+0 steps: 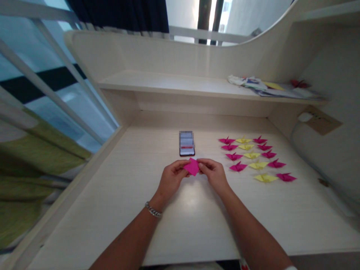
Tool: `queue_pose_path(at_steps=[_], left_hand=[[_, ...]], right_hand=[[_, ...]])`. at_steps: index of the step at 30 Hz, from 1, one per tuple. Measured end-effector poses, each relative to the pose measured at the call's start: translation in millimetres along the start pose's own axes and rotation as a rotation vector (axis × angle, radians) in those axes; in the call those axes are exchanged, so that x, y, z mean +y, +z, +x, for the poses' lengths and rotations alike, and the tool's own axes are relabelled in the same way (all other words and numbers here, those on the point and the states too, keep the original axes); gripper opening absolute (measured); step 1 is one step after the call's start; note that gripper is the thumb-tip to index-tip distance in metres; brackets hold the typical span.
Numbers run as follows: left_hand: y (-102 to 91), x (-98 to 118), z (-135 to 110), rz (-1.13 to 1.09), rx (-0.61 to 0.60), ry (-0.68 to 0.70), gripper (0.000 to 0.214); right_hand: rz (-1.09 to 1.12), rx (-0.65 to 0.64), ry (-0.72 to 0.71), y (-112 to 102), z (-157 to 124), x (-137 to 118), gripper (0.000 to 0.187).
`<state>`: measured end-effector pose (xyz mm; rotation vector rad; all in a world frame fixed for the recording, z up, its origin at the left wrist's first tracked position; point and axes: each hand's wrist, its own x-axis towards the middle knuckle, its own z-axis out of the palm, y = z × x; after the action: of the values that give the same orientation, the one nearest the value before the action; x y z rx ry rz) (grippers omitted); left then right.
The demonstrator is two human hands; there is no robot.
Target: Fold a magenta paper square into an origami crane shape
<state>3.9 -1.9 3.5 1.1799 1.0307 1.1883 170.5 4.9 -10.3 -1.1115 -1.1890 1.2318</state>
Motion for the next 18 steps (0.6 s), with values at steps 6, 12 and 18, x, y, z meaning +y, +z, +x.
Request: queue_pose_path(at_steps=[6, 12, 18], left_hand=[[-3.0, 4.1, -2.9, 0.123, -0.04, 0.054, 0.032], [-2.3, -0.6, -2.1, 0.154, 0.011, 0.071, 0.036], [-2.4, -4.3, 0.7, 0.072, 0.043, 0.074, 0.039]], right_hand=[[0.112, 0.026, 0.074, -0.3, -0.1, -2.8, 0.029], [0.132, 0.005, 0.089, -0.1, -0.4, -3.3, 0.034], [0.135, 0.001, 0.101, -0.2, 0.3, -1.5, 0.034]])
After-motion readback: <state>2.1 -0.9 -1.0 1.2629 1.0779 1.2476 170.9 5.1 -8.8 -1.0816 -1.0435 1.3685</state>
